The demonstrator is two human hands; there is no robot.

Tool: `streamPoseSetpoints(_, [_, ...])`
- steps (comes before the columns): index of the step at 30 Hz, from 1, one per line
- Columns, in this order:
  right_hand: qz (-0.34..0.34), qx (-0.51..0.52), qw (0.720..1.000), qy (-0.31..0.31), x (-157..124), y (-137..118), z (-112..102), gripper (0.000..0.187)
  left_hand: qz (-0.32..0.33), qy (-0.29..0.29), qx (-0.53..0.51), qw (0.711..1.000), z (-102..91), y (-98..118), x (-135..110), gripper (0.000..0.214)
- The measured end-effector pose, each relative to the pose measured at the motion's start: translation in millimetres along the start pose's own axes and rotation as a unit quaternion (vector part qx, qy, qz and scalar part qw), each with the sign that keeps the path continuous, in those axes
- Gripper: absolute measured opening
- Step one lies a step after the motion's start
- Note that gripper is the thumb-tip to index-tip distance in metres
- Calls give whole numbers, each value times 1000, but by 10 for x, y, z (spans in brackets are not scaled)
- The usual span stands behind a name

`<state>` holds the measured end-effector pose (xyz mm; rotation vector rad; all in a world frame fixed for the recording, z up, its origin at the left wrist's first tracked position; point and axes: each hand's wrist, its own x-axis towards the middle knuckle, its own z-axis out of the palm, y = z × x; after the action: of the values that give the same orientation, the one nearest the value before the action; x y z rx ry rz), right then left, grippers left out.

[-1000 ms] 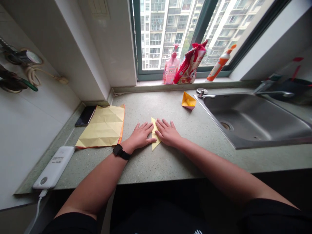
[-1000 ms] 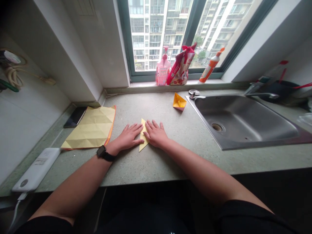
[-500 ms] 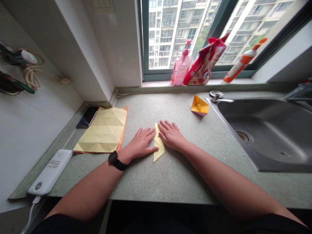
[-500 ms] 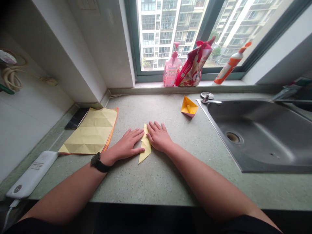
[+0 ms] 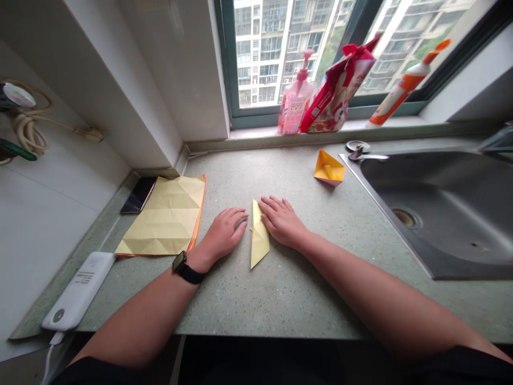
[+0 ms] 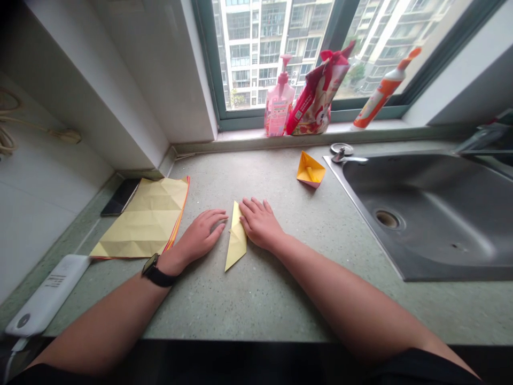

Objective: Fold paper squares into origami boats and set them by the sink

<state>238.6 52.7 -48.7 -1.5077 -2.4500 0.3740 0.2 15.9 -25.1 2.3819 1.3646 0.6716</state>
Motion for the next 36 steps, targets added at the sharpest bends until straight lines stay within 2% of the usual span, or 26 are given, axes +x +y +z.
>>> streamPoseSetpoints(5, [-16,76,993,87,-3,10,-102,55,-4,6,-15,1000,-26,16,-8,26])
streamPoseSetpoints(9, [-12,62,990,123,-103,-112,-266,51,-3,3,-35,999,-33,16,-38,21])
streamPoseSetpoints(16, [61,12,997,36,-287,-437,-407,77,43,-24,-64,997,-30,70,-46,25])
streamPoseSetpoints(19, [81,12,997,16,-287,-454,-412,76,55,-34,-83,994,-26,87,-42,28])
streamPoseSetpoints(23, [94,18,995,4,-274,-425,-404,77,23,-8,-79,997,1,79,-40,33])
streamPoseSetpoints(28, [105,17,994,-2,-271,-425,-377,83,-12,11,-45,999,59,51,-24,13])
streamPoseSetpoints(31, [101,27,995,-2,-272,-426,-376,83,-9,3,-56,998,61,59,-7,9])
streamPoseSetpoints(36, [81,63,995,-6,-275,-423,-397,77,8,2,-101,995,21,103,8,18])
